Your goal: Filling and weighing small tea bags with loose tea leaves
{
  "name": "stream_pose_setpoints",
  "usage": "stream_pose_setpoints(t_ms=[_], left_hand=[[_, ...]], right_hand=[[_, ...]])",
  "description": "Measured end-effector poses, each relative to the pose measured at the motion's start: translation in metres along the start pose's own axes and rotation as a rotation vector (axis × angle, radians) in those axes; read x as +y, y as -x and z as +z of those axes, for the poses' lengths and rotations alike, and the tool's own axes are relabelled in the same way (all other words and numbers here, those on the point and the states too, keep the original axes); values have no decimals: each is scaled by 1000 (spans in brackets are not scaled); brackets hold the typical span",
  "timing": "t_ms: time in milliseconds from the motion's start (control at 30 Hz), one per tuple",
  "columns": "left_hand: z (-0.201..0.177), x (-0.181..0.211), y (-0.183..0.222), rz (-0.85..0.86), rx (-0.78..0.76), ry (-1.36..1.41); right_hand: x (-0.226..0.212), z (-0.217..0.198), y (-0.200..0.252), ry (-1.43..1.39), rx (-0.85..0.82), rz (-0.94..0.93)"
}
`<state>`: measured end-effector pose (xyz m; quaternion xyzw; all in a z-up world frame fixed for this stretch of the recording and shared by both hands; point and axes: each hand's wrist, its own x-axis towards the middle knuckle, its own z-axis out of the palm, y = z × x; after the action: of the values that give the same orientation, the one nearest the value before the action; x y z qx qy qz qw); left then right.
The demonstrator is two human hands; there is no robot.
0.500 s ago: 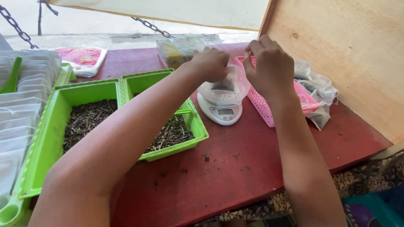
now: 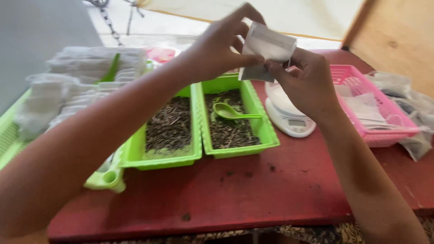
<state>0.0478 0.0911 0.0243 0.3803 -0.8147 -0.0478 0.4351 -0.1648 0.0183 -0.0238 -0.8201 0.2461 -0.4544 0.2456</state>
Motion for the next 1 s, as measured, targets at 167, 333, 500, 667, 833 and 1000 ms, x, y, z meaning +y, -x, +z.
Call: stream_pose_setpoints(t_ms=[167, 333, 500, 667, 833, 1000], left_hand=[[-64, 23, 74, -103, 117, -158], [-112, 23, 140, -94, 143, -313], [-159, -7, 175, -200, 130, -426], [-194, -3, 193, -555, 27, -411], [-206, 0, 217, -480, 8, -634], [-214, 27, 220, -914, -30, -1118]], right_hand=[[-47, 42, -10, 121, -109, -140], [-91, 95, -29, 41, -303, -447], [-105, 175, -49, 26, -346, -496], [-132, 236, -54, 30, -443, -299], [-149, 285, -56, -137, -446, -450], [-187, 310, -41, -273, -739, -253]])
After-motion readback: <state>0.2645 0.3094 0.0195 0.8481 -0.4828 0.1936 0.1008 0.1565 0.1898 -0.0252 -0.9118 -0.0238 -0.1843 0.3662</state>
